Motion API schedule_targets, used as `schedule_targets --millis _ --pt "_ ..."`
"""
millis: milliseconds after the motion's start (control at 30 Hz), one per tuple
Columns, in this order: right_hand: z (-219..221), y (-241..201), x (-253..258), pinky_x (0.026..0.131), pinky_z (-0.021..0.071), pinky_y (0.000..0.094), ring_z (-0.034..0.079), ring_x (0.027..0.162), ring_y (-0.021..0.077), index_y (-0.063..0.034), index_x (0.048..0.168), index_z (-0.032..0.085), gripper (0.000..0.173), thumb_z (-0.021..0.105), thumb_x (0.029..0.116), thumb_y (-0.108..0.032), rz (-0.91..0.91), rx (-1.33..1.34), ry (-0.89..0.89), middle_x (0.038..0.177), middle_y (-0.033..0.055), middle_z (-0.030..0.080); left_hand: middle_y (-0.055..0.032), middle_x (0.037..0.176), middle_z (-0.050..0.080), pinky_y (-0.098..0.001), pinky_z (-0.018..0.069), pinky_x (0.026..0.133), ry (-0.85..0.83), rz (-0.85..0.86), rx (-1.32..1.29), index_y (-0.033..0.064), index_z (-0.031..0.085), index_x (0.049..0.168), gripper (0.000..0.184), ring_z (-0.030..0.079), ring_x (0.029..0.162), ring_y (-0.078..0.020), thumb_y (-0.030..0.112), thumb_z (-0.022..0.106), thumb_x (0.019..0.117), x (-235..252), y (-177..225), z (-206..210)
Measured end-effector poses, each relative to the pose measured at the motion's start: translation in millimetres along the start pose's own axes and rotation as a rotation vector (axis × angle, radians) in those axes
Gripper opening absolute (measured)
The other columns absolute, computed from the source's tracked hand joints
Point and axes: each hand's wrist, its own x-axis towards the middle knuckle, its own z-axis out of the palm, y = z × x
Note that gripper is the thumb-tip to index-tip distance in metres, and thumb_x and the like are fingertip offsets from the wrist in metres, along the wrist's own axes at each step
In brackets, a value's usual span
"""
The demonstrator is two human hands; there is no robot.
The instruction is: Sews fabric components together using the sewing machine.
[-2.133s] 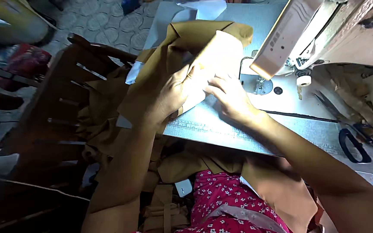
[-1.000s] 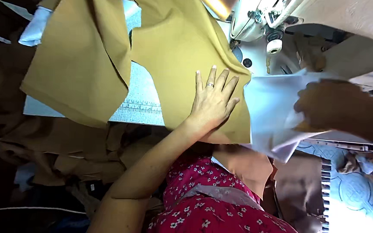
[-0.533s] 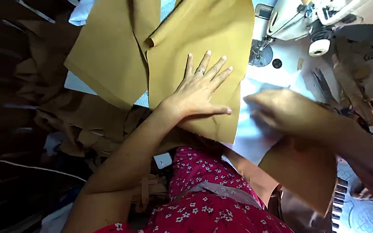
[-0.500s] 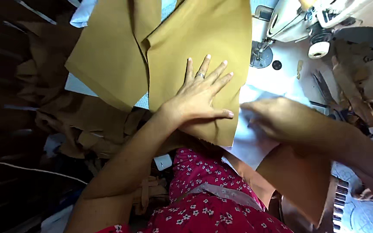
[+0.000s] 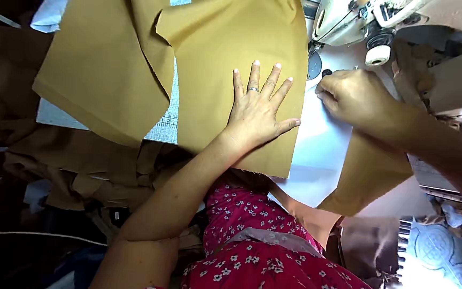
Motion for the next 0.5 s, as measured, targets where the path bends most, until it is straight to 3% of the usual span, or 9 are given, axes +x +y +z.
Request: schedule_targets --millis 100,267,400,500 --pt "16.5 3.2 3.5 0.067 0.0534 0.0535 0.068 0.079 0.0408 0.0055 0.093 0.07 0.016 0.056 0.0969 -0.003 -0.16 0.049 0.113 0.086 0.0232 0.066 -0.0123 0.172 0.017 -0.0799 -0.0027 0.113 -0.009 0.031 0.01 0.0217 0.032 0.163 0.092 0.006 0.156 -0.0493 0.079 0.037 0.0916 1.6 -18.7 -6.8" --pt "37.5 -17.8 16.3 0.078 0.0537 0.0331 0.068 0.085 0.0276 0.0017 0.101 0.075 0.02 0.056 0.0977 -0.002 -0.359 0.275 0.338 0.091 0.0191 0.07 -0.0131 0.171 0.017 -0.0795 -0.0019 0.114 -0.031 0.076 0.008 0.0209 0.033 0.162 0.092 0.006 0.156 -0.0485 0.079 0.039 0.0909 -9.4 -35.6 -14.0" --pt "52.0 -23.9 29.5 0.074 0.0491 0.0341 0.063 0.08 0.027 -0.0014 0.1 0.077 0.018 0.062 0.0986 -0.01 -0.357 0.27 0.344 0.084 0.0169 0.065 -0.013 0.171 0.02 -0.0763 -0.0004 0.117 0.013 0.094 0.008 0.018 0.035 0.161 0.095 0.008 0.157 -0.0448 0.081 0.035 0.0906 -18.6 -45.9 -12.5" --pt "55.4 -23.6 31.4 0.073 0.0481 0.0325 0.062 0.079 0.0262 -0.0023 0.099 0.078 0.016 0.064 0.0973 -0.01 -0.351 0.258 0.367 0.084 0.017 0.064 -0.0126 0.171 0.019 -0.0761 0.0006 0.117 0.036 -0.02 0.03 0.0196 0.032 0.162 0.096 0.01 0.157 -0.0442 0.084 0.029 0.0904 -37.6 -48.6 -13.4"
